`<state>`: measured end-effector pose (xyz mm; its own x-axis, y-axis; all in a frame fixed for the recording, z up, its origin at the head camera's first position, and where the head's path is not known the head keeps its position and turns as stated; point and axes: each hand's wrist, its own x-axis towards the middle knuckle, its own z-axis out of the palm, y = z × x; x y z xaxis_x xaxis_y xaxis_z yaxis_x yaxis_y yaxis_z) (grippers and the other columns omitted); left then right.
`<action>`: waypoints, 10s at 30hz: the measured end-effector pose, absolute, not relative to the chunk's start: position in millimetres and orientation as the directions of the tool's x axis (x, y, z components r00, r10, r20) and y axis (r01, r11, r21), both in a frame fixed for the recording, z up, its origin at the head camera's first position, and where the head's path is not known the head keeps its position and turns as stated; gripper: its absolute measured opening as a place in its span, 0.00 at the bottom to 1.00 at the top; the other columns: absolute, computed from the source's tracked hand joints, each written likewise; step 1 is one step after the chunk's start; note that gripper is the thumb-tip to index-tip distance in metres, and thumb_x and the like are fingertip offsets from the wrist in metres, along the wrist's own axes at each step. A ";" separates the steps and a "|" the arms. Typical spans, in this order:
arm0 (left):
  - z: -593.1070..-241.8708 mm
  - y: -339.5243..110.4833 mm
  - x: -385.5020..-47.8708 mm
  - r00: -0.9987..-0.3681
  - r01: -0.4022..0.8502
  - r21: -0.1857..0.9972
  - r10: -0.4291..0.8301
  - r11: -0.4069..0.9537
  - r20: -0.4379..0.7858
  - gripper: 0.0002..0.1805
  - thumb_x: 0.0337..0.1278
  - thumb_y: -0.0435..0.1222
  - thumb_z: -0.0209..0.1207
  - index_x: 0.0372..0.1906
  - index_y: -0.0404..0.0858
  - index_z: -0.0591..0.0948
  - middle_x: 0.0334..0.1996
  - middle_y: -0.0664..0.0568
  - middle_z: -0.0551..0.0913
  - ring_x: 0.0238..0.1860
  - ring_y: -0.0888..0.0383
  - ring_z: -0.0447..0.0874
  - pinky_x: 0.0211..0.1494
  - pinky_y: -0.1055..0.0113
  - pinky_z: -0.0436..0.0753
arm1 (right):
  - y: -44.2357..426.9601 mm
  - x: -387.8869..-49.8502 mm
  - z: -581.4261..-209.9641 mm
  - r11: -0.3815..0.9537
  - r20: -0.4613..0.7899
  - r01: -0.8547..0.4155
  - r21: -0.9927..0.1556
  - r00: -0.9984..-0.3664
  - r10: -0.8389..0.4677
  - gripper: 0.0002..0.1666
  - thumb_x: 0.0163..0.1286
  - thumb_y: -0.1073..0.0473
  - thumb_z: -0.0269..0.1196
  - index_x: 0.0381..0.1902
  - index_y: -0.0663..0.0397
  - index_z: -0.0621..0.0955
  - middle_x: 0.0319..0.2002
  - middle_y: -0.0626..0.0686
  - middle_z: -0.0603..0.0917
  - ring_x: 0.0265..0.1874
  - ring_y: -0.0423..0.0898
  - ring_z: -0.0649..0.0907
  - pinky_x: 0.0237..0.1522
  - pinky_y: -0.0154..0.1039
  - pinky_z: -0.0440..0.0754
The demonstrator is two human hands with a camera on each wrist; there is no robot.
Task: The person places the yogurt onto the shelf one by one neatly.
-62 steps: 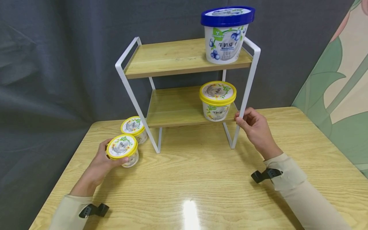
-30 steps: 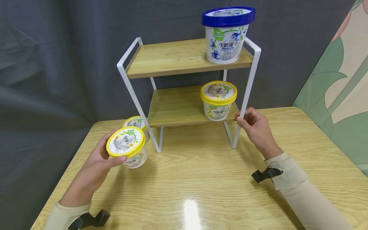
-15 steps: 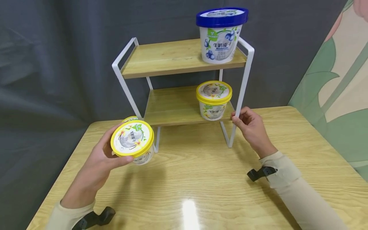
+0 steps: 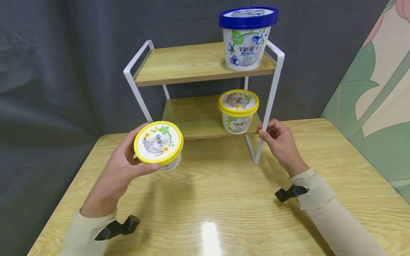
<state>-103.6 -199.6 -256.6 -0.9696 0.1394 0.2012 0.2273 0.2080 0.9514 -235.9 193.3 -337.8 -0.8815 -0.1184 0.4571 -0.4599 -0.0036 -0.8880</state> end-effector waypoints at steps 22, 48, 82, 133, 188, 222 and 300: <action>-262.2 -160.5 -143.4 -0.973 0.229 0.950 0.076 0.214 0.217 0.55 0.46 0.33 0.75 0.77 0.56 0.57 0.71 0.58 0.61 0.65 0.56 0.63 0.58 0.68 0.77 | 192.1 -237.7 -341.7 -0.020 0.464 -0.465 -0.885 -0.877 -0.125 0.03 0.70 0.66 0.62 0.37 0.54 0.79 0.36 0.40 0.85 0.35 0.35 0.81 0.39 0.25 0.80; -269.8 -135.4 -168.7 -0.983 0.175 0.984 0.044 -0.022 0.176 0.44 0.62 0.40 0.62 0.77 0.48 0.51 0.71 0.53 0.64 0.73 0.59 0.62 0.76 0.58 0.63 | 191.6 -236.5 -341.2 0.001 0.454 -0.457 -0.890 -0.884 -0.111 0.03 0.71 0.65 0.62 0.37 0.52 0.80 0.35 0.39 0.85 0.34 0.35 0.81 0.38 0.25 0.80; -264.7 -141.0 -183.1 -0.980 0.170 0.984 0.099 -0.057 0.175 0.40 0.68 0.40 0.56 0.78 0.45 0.49 0.76 0.52 0.58 0.77 0.58 0.54 0.80 0.56 0.51 | 193.2 -236.2 -340.0 0.005 0.458 -0.460 -0.888 -0.884 -0.100 0.02 0.71 0.65 0.62 0.38 0.52 0.80 0.37 0.39 0.85 0.37 0.36 0.81 0.41 0.24 0.80; -371.8 -181.1 -124.8 -0.925 0.381 0.518 0.315 0.766 0.214 0.09 0.64 0.36 0.63 0.48 0.43 0.83 0.40 0.59 0.86 0.44 0.62 0.85 0.47 0.61 0.83 | 193.5 -237.1 -340.8 -0.011 0.459 -0.460 -0.888 -0.882 -0.112 0.02 0.71 0.65 0.62 0.39 0.52 0.81 0.36 0.40 0.85 0.35 0.36 0.81 0.39 0.26 0.80; -357.3 -297.1 -195.6 -0.951 0.052 0.588 -0.140 0.807 0.275 0.60 0.55 0.58 0.66 0.80 0.37 0.43 0.74 0.31 0.58 0.74 0.32 0.55 0.71 0.30 0.54 | 192.2 -237.4 -344.6 -0.040 0.490 -0.488 -0.872 -0.867 -0.095 0.03 0.71 0.67 0.62 0.38 0.54 0.81 0.35 0.40 0.86 0.34 0.34 0.81 0.38 0.25 0.80; -351.4 -267.9 -201.5 -0.954 -0.094 0.479 -0.216 0.873 0.208 0.59 0.52 0.53 0.67 0.78 0.33 0.46 0.60 0.27 0.61 0.58 0.32 0.67 0.52 0.38 0.62 | 193.8 -233.6 -346.2 -0.063 0.482 -0.478 -0.876 -0.873 -0.072 0.06 0.71 0.67 0.61 0.36 0.50 0.81 0.37 0.39 0.86 0.35 0.33 0.82 0.39 0.24 0.80; -330.0 -289.3 -190.3 -0.943 -0.119 0.920 -0.331 0.373 0.013 0.58 0.54 0.48 0.71 0.79 0.41 0.44 0.76 0.43 0.55 0.72 0.50 0.59 0.74 0.52 0.65 | 190.8 -237.3 -344.1 -0.043 0.469 -0.467 -0.883 -0.878 -0.094 0.04 0.71 0.66 0.62 0.37 0.51 0.81 0.38 0.39 0.85 0.36 0.34 0.82 0.41 0.24 0.80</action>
